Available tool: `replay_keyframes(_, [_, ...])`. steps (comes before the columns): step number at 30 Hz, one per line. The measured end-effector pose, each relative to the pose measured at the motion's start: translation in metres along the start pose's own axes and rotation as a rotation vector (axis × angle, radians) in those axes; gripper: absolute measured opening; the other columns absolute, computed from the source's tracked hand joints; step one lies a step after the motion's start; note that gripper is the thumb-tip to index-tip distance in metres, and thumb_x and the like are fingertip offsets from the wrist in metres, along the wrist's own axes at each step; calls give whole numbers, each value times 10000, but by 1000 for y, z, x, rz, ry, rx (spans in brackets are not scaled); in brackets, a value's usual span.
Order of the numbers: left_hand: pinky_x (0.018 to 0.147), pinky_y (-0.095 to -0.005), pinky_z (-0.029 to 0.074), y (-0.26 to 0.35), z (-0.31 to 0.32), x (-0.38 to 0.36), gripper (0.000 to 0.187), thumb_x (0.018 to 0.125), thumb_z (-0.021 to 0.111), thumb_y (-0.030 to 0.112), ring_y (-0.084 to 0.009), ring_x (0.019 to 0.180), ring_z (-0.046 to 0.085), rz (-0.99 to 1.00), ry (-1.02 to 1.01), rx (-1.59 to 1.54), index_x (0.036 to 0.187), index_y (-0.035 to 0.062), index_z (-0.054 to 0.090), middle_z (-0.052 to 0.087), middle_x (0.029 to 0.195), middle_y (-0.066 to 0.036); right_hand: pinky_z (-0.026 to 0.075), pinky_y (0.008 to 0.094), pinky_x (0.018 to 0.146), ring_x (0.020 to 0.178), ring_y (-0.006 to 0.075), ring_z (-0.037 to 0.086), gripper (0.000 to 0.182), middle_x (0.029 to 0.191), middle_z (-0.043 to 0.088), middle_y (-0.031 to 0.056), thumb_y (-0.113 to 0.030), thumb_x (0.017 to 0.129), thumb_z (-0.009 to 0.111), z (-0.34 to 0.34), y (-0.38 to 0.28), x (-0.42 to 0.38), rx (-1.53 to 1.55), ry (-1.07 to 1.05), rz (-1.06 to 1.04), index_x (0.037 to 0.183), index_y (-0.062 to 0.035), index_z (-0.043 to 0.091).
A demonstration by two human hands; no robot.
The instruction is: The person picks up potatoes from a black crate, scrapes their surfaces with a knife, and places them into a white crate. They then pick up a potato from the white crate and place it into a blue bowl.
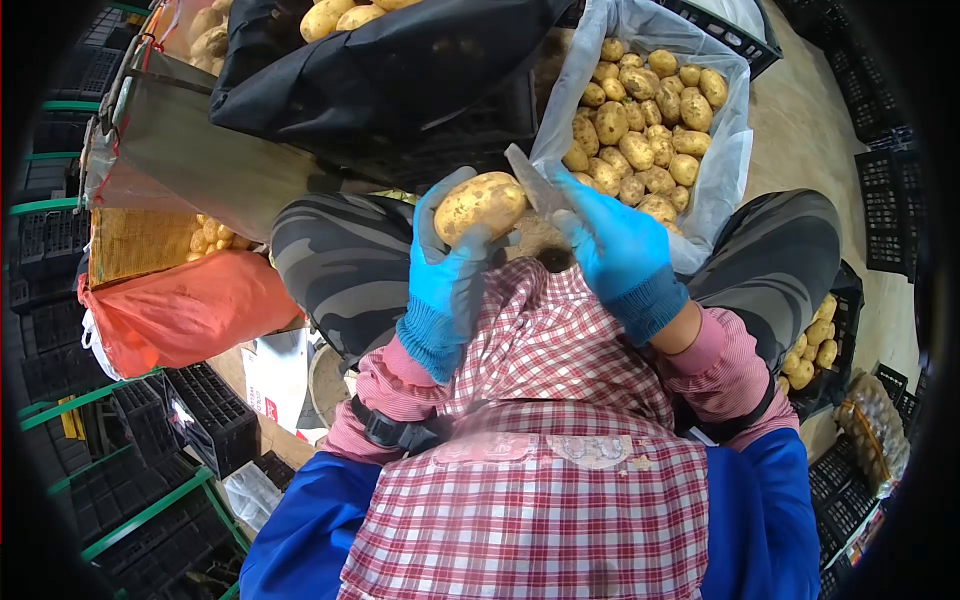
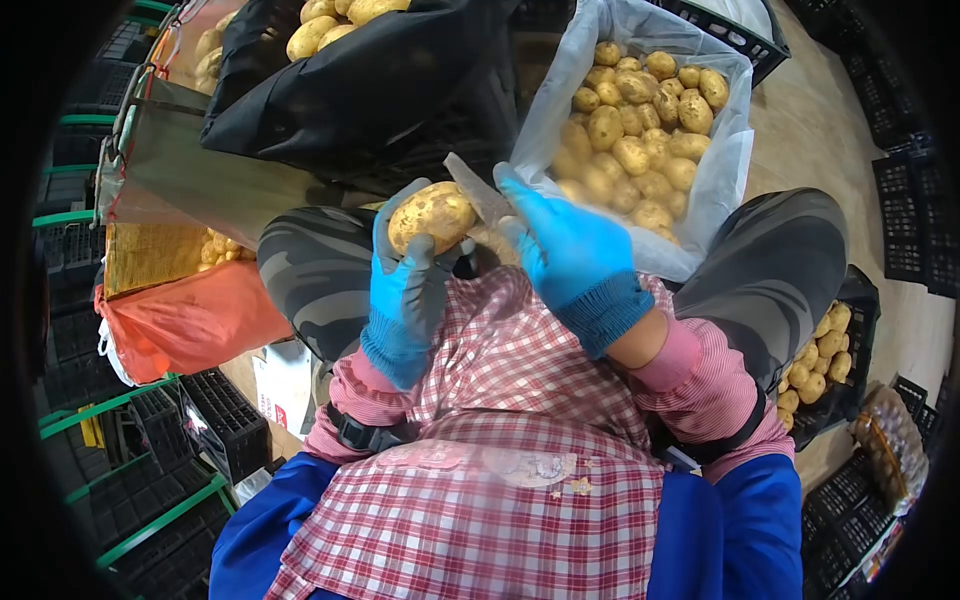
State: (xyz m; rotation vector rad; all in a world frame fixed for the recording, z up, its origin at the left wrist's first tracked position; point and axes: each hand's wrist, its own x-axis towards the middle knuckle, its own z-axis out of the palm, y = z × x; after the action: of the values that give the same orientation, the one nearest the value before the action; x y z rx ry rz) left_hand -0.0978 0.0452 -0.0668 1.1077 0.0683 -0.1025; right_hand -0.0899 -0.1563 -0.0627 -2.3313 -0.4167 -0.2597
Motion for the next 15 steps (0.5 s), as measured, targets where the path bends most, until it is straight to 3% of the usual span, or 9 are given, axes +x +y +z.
replay_keyframes(4, [997,-369,537,6,7,-2,739,861,798,275,-245,1210,584,-31,-33,-144,1431,50,386,508,1374,-146,556,396,702,826,315,684,564,1059,699,145,-84,837,648,3,1,-1,-39,21,-33,1389,-167,565])
replay_keyframes(7, [1066,-376,492,5,3,0,801,793,842,121,-249,1277,533,104,-6,286,1434,23,372,469,1414,-154,554,388,688,807,309,681,550,1025,699,137,-99,844,658,3,5,-1,-52,-18,-22,1383,-159,571])
replay_keyframes(8, [1092,-399,465,-1,-3,1,863,760,839,50,-276,1329,494,247,-45,493,1467,28,344,446,1452,-167,554,387,686,800,307,680,540,1011,698,133,-110,850,659,0,2,-2,-51,-52,-20,1381,-157,572])
replay_keyframes(12, [1107,-405,453,-1,2,2,1008,685,874,1,-283,1355,473,271,-3,533,1507,34,290,452,1449,-195,543,375,644,740,275,671,481,883,679,103,-174,880,671,7,1,-3,-67,-47,-84,1354,-143,591])
replay_keyframes(15, [1102,-393,460,-2,-6,3,1048,672,868,-19,-280,1344,483,223,1,589,1525,33,263,443,1463,-197,528,357,590,670,240,655,458,791,652,70,-225,895,676,7,-21,-12,-257,-193,-144,1338,-138,598])
